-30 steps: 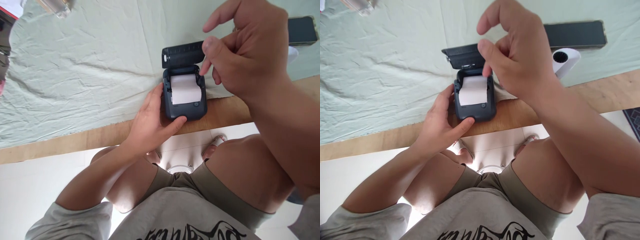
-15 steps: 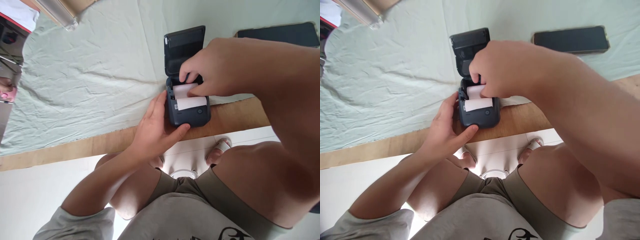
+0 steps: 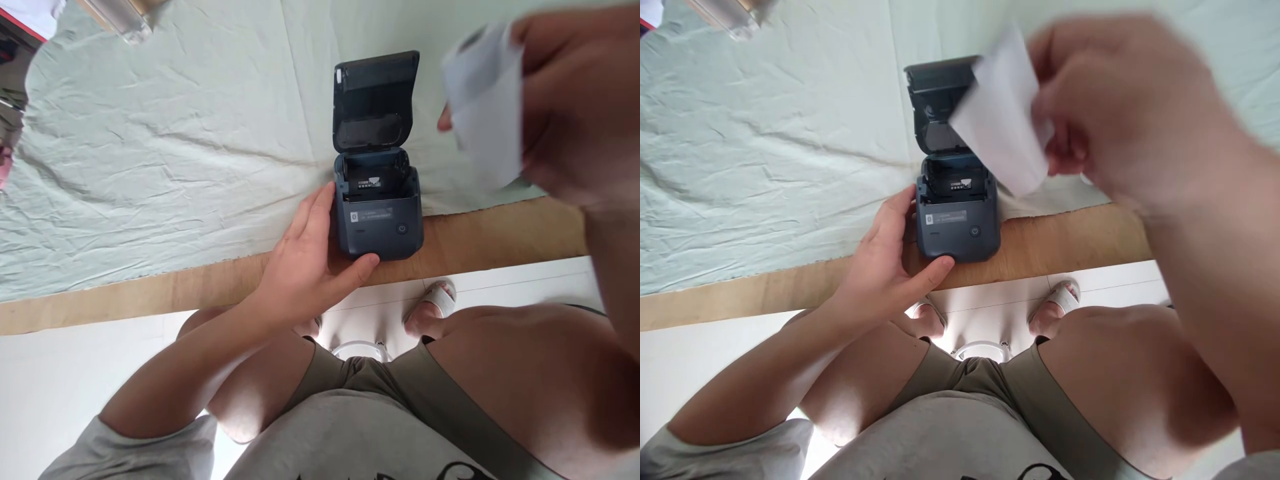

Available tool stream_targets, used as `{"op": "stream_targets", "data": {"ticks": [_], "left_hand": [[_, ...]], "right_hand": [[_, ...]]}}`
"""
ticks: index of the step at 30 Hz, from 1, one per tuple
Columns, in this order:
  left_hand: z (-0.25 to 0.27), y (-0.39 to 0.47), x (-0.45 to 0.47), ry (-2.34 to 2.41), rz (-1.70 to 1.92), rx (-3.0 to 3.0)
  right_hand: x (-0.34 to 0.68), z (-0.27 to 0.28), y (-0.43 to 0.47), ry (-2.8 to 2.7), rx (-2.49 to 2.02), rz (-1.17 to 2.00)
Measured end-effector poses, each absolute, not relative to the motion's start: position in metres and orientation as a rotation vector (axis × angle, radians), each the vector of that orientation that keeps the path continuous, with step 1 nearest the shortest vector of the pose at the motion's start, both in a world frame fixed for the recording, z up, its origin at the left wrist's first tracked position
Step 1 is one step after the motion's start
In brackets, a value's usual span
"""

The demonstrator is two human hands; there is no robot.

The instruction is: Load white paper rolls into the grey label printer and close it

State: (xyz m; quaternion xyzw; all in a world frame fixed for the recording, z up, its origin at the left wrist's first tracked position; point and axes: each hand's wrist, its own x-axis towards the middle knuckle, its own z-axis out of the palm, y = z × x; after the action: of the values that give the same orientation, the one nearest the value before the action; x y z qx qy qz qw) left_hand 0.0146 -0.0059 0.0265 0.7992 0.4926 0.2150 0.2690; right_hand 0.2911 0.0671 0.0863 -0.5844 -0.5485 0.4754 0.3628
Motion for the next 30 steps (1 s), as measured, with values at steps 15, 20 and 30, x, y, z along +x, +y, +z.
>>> {"op": "stream_targets", "data": {"ticks": [15,20,30], "left_hand": [[0.026,-0.008,0.02,1.4,0.587,2.196],[0.026,-0.007,0.019,1.399,0.587,2.207],[0.029,-0.007,0.02,1.373,0.578,2.13]], "right_hand": [[0.307,0.036,0.043,-1.798,-1.666,0.765],[0.306,0.037,0.045,-2.013,-1.644,0.528],[0.303,0.031,0.046,-2.151,-1.777,0.447]]}}
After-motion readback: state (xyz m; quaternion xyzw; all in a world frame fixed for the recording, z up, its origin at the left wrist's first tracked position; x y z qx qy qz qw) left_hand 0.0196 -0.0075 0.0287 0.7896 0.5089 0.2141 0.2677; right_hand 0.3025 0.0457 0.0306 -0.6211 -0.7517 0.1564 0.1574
